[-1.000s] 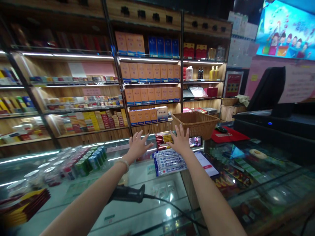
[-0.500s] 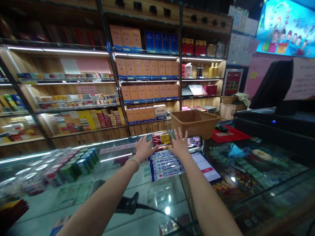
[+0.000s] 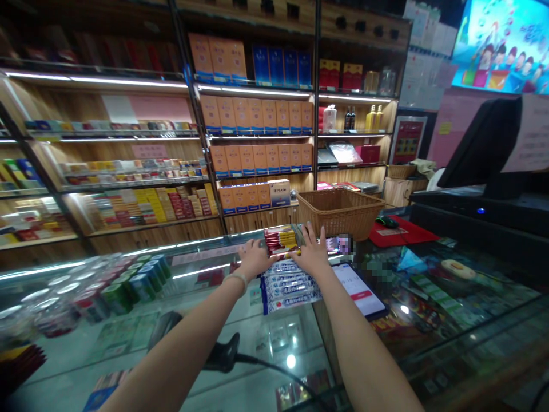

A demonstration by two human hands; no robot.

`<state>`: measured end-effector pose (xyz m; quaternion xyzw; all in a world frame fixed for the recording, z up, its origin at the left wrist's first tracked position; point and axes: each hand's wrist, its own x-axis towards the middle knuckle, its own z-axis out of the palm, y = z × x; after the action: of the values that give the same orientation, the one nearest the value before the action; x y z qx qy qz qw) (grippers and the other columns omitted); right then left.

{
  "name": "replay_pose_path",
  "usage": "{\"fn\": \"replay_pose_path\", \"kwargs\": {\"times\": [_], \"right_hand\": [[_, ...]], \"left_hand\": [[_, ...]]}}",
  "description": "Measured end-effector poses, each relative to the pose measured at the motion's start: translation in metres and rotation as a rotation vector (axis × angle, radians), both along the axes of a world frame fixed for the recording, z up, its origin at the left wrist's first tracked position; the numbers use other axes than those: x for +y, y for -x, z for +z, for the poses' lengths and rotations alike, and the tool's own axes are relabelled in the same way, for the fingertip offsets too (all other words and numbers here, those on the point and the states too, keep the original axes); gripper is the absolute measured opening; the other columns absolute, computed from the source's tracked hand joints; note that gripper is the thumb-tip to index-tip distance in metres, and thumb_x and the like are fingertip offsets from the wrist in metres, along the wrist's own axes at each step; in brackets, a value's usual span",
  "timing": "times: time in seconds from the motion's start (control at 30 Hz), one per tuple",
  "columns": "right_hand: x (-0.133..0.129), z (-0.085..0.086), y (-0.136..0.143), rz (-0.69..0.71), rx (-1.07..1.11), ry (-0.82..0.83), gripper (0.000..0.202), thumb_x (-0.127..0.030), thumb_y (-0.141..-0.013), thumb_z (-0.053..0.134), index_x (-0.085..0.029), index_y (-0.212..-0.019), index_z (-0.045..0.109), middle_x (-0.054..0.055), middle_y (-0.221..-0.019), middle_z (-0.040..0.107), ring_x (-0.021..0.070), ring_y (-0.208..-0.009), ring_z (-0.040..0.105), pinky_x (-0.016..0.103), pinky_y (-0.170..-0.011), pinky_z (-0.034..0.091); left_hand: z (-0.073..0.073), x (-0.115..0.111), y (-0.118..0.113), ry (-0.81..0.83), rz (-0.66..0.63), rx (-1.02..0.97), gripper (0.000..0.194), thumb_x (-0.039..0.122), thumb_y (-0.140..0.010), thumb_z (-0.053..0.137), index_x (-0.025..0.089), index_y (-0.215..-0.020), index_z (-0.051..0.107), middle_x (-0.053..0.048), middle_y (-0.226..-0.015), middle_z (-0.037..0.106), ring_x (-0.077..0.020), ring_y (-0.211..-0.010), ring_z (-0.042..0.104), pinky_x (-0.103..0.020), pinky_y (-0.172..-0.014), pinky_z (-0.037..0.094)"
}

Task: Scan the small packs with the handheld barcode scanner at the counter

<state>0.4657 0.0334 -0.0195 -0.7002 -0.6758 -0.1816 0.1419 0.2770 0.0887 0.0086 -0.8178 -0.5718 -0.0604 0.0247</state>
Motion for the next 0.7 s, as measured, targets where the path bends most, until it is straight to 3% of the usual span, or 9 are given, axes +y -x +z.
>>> {"fn": "replay_pose_path", "kwargs": {"times": [0.13, 0.33, 0.7], "right_hand": [[0.0019, -0.0035, -0.0009, 0.011, 0.027, 0.032, 0.067, -0.064, -0.101, 0.03, -0.018, -0.121, 0.075, 0.011, -0.171, 0.018, 0.0321, -0.159, -0.006, 0.065, -0.121, -0.016], [0.005, -0.0057, -0.0019, 0.019, 0.021, 0.06, 0.067, -0.064, -0.101, 0.029, -0.019, -0.132, 0.069, 0.013, -0.171, 0.017, 0.0326, -0.159, 0.0, 0.065, -0.12, -0.017], [0.0038, -0.0002, -0.0025, -0.006, 0.026, 0.027, 0.054, -0.056, -0.1, 0.045, -0.015, -0.113, 0.078, 0.017, -0.168, 0.023, 0.0325, -0.159, 0.001, 0.066, -0.12, -0.014]], "left_hand": [[-0.001, 0.0024, -0.0021, 0.022, -0.006, 0.0, 0.067, 0.07, -0.088, 0.043, 0.023, -0.124, 0.074, -0.017, -0.158, 0.044, -0.0412, -0.152, 0.023, -0.067, -0.119, 0.017], [-0.002, 0.0018, -0.0052, 0.015, -0.017, -0.02, 0.059, 0.063, -0.087, 0.048, 0.025, -0.123, 0.074, -0.015, -0.154, 0.051, -0.0407, -0.151, 0.024, -0.066, -0.119, 0.017], [-0.0005, 0.0, -0.0061, -0.013, 0.019, -0.053, 0.054, 0.066, -0.087, 0.051, 0.026, -0.111, 0.079, -0.016, -0.151, 0.054, -0.0395, -0.15, 0.028, -0.063, -0.114, 0.026]]}}
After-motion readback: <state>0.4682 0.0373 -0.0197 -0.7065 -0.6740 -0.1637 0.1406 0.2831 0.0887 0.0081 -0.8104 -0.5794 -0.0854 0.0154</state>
